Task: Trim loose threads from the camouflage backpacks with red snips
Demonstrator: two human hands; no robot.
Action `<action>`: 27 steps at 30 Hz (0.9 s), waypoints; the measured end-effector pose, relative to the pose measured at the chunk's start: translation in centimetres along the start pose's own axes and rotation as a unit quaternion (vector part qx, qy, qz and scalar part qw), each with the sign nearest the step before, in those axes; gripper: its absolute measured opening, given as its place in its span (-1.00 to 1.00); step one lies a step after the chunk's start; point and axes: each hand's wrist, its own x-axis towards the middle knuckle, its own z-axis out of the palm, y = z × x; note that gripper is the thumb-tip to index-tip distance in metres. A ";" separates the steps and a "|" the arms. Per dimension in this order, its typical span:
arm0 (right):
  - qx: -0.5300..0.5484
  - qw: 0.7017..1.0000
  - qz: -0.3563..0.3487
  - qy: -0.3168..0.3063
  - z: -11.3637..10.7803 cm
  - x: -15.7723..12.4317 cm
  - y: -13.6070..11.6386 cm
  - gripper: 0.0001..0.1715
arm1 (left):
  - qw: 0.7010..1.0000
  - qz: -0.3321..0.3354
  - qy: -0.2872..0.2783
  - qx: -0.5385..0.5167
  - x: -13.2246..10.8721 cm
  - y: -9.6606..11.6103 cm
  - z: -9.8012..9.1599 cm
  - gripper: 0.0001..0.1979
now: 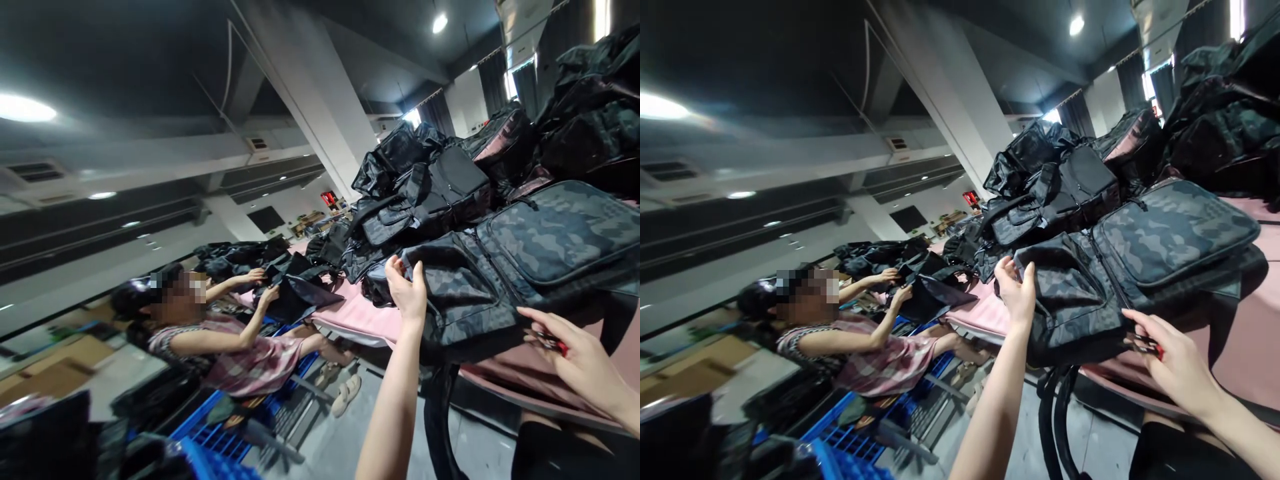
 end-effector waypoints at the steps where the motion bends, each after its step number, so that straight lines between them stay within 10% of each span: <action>1: 0.006 1.000 0.002 0.004 0.4 0.7 -0.4 -0.57 | 0.997 0.054 0.032 0.039 -0.6 0.8 -0.4 -0.60; 3: 0.004 1.000 0.005 0.015 1.0 1.7 -0.9 -0.58 | 0.984 0.157 0.037 0.076 -2.5 2.4 -1.2 -0.73; 5: 0.001 1.000 0.013 0.021 1.3 2.0 -1.1 -0.56 | 0.975 0.198 -0.097 0.033 -5.1 3.7 -1.9 -0.93; 9: 0.047 0.997 0.049 0.043 1.7 1.5 -0.8 -0.63 | 0.962 0.114 -0.245 0.034 -9.3 4.5 -1.6 -0.78; 27: -0.087 0.979 -0.128 0.134 2.8 1.7 0.6 -0.81 | 0.980 -0.070 -0.161 -0.089 -9.6 4.7 1.2 -0.84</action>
